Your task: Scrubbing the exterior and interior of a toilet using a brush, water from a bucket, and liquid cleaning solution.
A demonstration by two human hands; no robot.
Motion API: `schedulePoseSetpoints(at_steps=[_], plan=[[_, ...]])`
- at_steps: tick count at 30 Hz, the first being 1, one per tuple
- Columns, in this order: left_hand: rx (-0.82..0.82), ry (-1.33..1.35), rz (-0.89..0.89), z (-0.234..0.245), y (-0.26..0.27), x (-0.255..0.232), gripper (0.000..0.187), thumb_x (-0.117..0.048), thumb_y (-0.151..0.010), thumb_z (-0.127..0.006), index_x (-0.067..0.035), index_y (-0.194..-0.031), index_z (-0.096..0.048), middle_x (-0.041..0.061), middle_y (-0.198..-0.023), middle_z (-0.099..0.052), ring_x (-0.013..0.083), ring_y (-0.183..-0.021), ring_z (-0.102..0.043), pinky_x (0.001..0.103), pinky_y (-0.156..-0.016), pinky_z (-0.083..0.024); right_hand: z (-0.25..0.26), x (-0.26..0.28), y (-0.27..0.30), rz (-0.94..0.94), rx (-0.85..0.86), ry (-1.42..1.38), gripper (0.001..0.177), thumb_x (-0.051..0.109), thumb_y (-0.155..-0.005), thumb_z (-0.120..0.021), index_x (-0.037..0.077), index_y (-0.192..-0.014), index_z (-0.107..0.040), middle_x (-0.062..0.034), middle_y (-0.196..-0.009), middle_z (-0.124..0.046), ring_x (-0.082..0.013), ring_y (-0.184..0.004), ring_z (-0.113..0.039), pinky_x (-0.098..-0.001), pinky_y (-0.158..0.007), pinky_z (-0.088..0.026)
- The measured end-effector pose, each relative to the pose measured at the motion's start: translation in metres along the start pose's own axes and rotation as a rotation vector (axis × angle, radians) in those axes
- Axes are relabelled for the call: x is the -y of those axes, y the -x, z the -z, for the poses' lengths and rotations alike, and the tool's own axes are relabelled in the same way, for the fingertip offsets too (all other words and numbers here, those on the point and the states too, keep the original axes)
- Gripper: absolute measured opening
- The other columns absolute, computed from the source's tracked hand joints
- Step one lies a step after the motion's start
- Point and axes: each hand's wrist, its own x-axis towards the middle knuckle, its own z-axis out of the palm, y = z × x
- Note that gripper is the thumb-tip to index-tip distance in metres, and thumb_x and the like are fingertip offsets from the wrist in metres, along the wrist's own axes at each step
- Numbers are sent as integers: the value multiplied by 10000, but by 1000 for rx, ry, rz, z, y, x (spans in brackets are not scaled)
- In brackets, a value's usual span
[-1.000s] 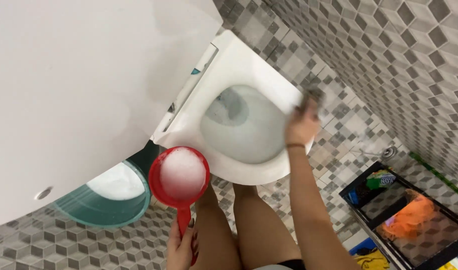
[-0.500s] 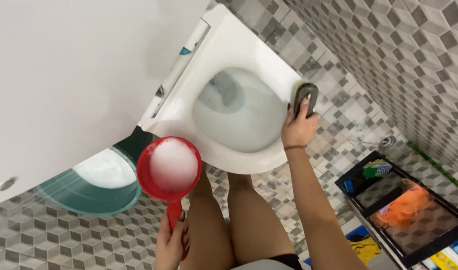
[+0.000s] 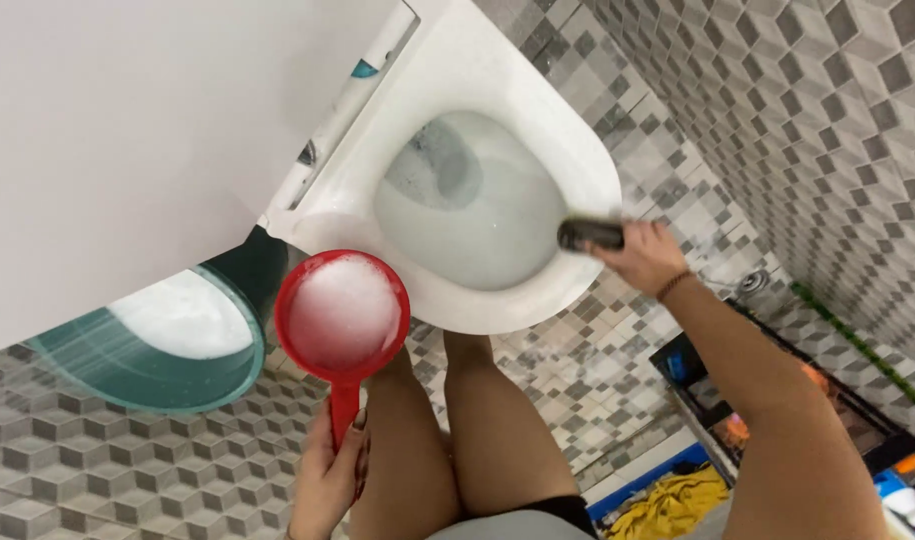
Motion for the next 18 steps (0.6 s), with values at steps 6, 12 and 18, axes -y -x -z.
schedulePoseSetpoints(at_steps=[6,12,18], plan=[[68,-101,-130,-12,-2,4,202,-106,-1020,-478,-70,-1214,-519,35,-656,-465,105,-359,-328,261,-270,-241,1,-33,-73,-423,-851,-19,351,421,-1048,-695,272,-1357,-624,-170,-927,-511,-351,-721,-505,-467,-654,-462],[105,-55,-93,-21,0,-3,96,-108,-1041,-488,-82,-1123,-531,-9,-571,-340,89,-361,-300,259,-286,-204,23,6,64,-890,248,-1019,909,748,-970,-325,-36,-1419,-429,-228,-1308,-489,-344,-1209,-447,-516,-1045,-434],[121,-105,-89,-40,-13,-5,224,-96,-1026,-487,-54,-1243,-526,12,-685,-440,82,-424,-327,232,-334,-248,17,-1,-15,-591,-134,-979,776,774,-927,-401,32,-846,-615,-210,-916,-620,-419,-1014,-581,-541,-1071,-326]])
